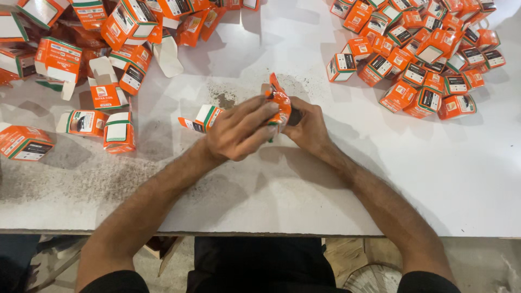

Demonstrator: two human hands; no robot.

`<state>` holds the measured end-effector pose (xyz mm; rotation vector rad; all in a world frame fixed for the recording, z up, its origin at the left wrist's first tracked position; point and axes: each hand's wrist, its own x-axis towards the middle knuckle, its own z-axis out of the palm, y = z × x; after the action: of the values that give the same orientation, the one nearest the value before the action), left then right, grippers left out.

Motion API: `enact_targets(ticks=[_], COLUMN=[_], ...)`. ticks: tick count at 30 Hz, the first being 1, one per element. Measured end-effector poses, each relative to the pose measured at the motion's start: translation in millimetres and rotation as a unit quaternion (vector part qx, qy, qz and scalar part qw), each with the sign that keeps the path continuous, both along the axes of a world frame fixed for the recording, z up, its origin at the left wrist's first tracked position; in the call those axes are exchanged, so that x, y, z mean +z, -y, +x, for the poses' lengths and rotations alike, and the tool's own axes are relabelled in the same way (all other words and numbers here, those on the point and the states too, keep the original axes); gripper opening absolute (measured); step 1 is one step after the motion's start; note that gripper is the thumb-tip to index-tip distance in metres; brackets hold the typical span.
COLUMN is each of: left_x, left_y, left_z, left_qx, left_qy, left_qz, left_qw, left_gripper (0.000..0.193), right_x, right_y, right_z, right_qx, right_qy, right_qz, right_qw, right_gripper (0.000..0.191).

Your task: The person picks small orange product boxes from a pile on the table, opens a white paper carton, places an orange box inside, folds the carton closed, and sets the packed carton aside, repeating this packing cycle throughout the clip.

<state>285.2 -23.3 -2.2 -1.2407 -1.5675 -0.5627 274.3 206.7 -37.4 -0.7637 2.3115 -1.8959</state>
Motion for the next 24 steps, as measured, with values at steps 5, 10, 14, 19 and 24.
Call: enact_targets(ticks=[5,10,14,19,24], left_x=[-16.5,-16.0,-9.8,-4.9,-2.4], left_y=[-16.6,-22.7,-20.9,-11.0,-24.8], left_z=[4.1,8.1,7.4,0.2,-3.4], left_qx=[0.184,0.186,0.168,0.133,0.218], left_qy=[0.184,0.264,0.276,0.355,0.324], left_qz=[-0.115,-0.081,-0.09,-0.106,-0.045], left_qw=[0.959,0.943,0.942,0.919,0.919], left_gripper=[0.039,0.043,0.043,0.04,0.014], right_x=[-3.3,1.7,8.7,10.5,11.3], right_y=[0.1,2.2,1.3,3.0,4.7], right_z=[-1.8,-0.2,3.9,6.3,5.7], right_qx=[-0.065,-0.049,-0.053,-0.067,-0.072], right_qy=[-0.019,-0.015,-0.046,-0.056,-0.092], right_qz=[0.103,0.076,0.098,0.142,0.146], right_qw=[0.992,0.996,0.993,0.986,0.982], right_gripper=[0.045,0.049,0.049,0.052,0.047])
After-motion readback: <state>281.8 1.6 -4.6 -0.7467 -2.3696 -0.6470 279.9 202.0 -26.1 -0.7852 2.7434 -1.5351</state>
